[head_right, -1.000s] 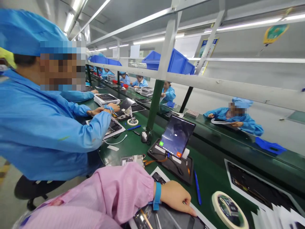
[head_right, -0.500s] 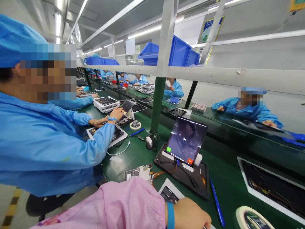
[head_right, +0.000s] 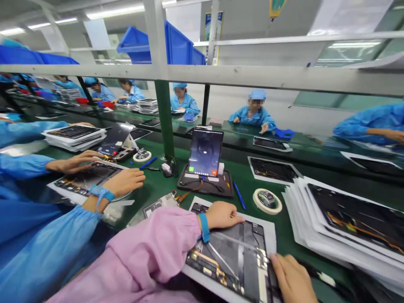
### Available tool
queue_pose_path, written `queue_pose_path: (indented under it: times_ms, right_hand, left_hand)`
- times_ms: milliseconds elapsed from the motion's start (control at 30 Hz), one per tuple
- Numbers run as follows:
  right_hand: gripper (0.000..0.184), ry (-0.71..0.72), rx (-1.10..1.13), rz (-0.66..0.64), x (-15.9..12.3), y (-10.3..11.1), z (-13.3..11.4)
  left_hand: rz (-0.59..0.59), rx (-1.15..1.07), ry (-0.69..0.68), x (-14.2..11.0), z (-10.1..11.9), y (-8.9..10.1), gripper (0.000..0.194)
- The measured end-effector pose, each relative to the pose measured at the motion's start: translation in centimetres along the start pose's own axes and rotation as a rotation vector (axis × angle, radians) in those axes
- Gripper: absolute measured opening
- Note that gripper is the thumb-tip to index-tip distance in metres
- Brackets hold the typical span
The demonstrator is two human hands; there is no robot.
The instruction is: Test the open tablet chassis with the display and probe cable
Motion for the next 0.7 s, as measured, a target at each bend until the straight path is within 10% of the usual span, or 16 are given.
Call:
queue_pose_path:
  times_ms: [233, 333, 500, 700]
  right_hand:
    - [0.062, -0.035, -0.025, -0.095, 1.0, -0.1, -3.3]
    - [0.055, -0.039, 0.048, -0.096, 0.6, 3.1, -3.9]
    - [0.044, -0.247, -0.245, 0.599, -3.4, 16.6, 2.6]
    - [0.049, -0.221, -0.255, 0.397, -6.6, 15.7, 10.9]
  left_hand:
    - [0.046, 0.035, -0.009, -0.5, 0.3, 0.3, 0.046]
    - [0.075, 0.061, -0.028, -1.6, 0.6, 0.3, 0.043]
    - [0.075, 0.1, 0.017, -1.5, -1.0, 0.5, 0.04]
    - [0.084, 0.057, -0.036, -1.2, 0.7, 0.0, 0.041]
Point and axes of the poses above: each hand's wrist, its own x-axis towards the middle knuckle, its own y-axis out of the back of the hand, z = x × y, the point moved 8 cm from there along x, towards the middle knuckle, and after that the axes turned 12 degrees about x, right-handed, at the moved point
